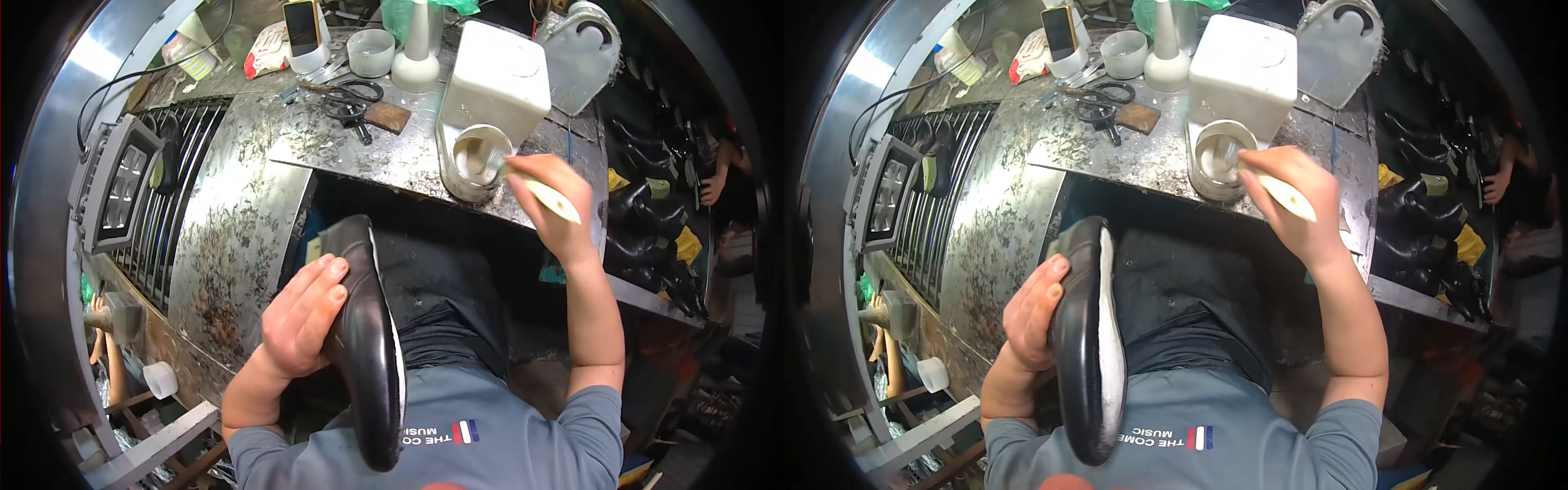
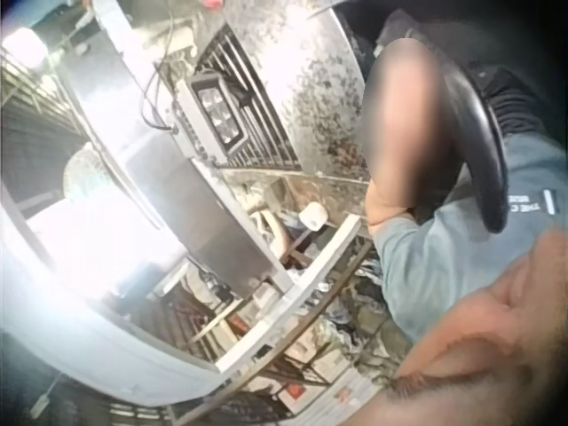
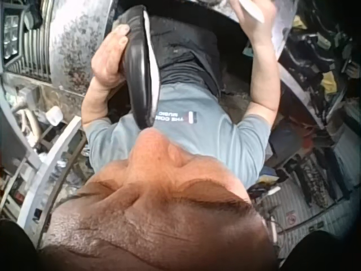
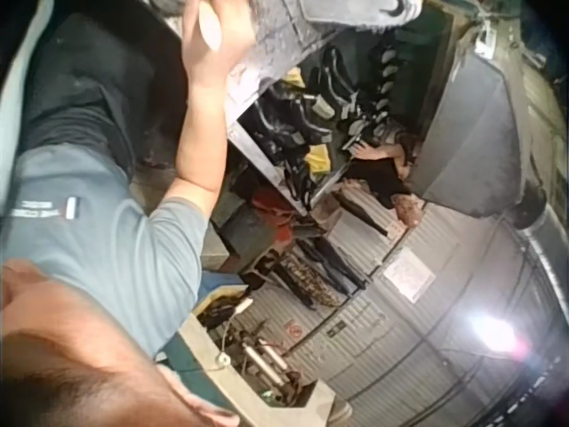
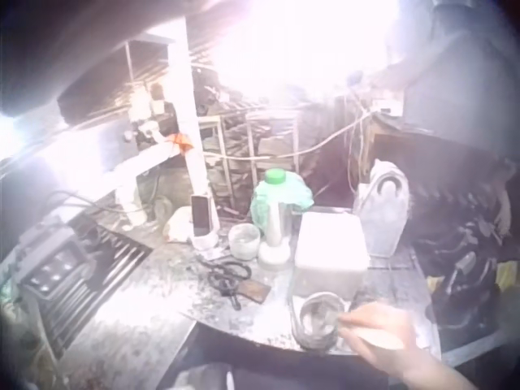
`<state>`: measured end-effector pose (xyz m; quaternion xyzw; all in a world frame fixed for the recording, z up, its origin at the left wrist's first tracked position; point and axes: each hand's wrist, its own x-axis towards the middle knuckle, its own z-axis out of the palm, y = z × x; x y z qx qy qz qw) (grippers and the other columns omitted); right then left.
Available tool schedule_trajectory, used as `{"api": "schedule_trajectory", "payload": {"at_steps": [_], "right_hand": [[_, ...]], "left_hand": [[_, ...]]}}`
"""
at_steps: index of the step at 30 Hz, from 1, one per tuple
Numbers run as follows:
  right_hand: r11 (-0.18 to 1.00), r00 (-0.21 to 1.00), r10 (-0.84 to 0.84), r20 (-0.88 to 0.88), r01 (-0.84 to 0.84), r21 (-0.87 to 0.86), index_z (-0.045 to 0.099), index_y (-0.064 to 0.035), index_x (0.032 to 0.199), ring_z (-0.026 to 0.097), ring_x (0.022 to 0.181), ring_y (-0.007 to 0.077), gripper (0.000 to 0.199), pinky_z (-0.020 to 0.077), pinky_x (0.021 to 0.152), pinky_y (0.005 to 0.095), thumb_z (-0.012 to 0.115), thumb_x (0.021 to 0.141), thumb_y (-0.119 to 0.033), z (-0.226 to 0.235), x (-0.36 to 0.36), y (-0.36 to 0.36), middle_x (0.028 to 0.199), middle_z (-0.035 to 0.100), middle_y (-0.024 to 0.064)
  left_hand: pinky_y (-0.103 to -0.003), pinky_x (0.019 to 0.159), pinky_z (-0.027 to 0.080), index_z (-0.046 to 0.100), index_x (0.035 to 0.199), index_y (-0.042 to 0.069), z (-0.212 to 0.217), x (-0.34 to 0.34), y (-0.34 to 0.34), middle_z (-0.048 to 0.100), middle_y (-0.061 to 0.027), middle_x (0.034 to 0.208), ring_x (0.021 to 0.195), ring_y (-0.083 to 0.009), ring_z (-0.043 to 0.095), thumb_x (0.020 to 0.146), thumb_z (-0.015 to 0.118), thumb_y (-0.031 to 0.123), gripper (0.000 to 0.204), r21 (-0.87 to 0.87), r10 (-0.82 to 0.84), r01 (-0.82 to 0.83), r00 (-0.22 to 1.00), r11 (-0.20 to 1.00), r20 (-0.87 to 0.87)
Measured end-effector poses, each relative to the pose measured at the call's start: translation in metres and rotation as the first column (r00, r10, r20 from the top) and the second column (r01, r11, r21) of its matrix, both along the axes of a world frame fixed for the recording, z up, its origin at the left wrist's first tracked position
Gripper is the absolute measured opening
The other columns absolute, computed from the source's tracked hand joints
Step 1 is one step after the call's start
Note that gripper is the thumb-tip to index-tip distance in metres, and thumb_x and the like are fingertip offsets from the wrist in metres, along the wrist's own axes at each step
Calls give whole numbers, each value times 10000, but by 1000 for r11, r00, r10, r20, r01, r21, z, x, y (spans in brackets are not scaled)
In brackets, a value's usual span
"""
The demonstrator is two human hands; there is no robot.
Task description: The person paints the sole of a black shoe with white paint using a brush. They repeatedly dip the brush into a container of white paint and apply it to the shoe's sole, covering the surface evenly. The person holds the shoe in their left hand and the brush in their right hand throughout the process.
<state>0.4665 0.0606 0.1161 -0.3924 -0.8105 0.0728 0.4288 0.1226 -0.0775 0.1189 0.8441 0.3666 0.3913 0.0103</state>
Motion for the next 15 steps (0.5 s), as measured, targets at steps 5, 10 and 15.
{"api": "schedule_trajectory", "payload": {"at_steps": [5, 10, 15], "right_hand": [[991, 997, -20, -70, 11, -131, 778, -29, 1089, 732, 877, 272, 235, 565, 792, 338, 807, 861, -79, -4, 0, -11, 981, 761, 140], [936, 941, 215, -260, -274, -219, 779, -8, 1086, 740, 930, 260, 283, 570, 843, 337, 844, 818, -75, 8, -10, -23, 1003, 777, 136], [773, 762, 430, -484, -588, -240, 780, -3, 1059, 756, 856, 243, 273, 591, 770, 328, 834, 800, -71, 12, -32, -45, 966, 778, 142]], "left_hand": [[-542, 931, 601, 563, 1263, 46, 15, -15, 3, 681, -229, 1269, 1112, -443, 693, 938, 674, 80, 345, 121, -8, 38, 971, 992, -238], [-532, 922, 606, 535, 1313, 131, 26, -23, -1, 683, -167, 1269, 1095, -417, 697, 969, 658, 134, 365, 166, -8, 72, 933, 983, -360], [-508, 979, 584, 448, 1483, 212, 31, -25, -3, 618, -102, 1383, 1171, -377, 660, 993, 632, 203, 523, 203, -13, 114, 897, 972, -442]]}}
